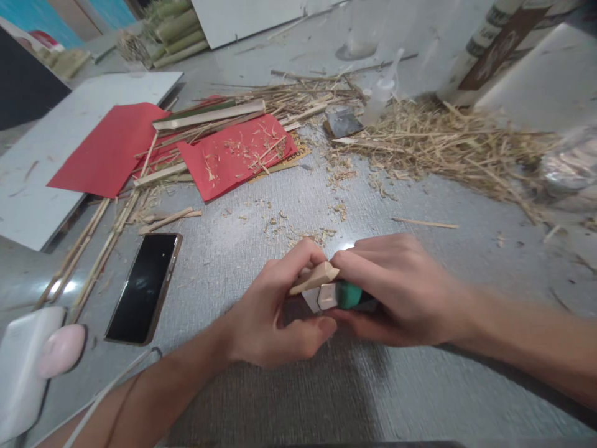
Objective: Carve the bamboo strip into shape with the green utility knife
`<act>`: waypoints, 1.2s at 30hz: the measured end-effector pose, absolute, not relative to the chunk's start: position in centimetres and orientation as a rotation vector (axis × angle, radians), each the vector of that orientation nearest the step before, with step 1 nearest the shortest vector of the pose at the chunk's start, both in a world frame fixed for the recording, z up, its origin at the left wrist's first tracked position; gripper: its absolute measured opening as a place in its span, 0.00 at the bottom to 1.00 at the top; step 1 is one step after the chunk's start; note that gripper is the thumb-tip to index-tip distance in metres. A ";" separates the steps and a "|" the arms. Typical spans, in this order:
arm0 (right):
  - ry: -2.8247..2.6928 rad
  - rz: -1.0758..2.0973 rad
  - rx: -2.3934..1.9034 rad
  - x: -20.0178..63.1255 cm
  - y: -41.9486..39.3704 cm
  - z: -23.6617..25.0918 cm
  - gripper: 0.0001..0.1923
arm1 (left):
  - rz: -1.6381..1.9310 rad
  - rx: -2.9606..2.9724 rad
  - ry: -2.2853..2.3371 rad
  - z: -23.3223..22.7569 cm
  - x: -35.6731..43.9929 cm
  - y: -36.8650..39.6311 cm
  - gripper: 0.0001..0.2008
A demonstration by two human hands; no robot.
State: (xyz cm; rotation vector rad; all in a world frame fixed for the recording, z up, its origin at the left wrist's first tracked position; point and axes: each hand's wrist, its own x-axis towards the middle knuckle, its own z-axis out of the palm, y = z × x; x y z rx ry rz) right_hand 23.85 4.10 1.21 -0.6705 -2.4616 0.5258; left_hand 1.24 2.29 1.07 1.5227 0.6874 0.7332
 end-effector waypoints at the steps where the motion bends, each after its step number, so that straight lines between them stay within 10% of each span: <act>1: -2.464 0.526 -0.680 23.9 4.1 1.2 0.07 | 0.743 1.521 0.688 0.9 1.2 2.3 0.13; 36: -2.505 0.521 -0.786 23.9 4.8 1.6 0.09 | 0.848 1.646 0.819 0.3 1.4 2.1 0.10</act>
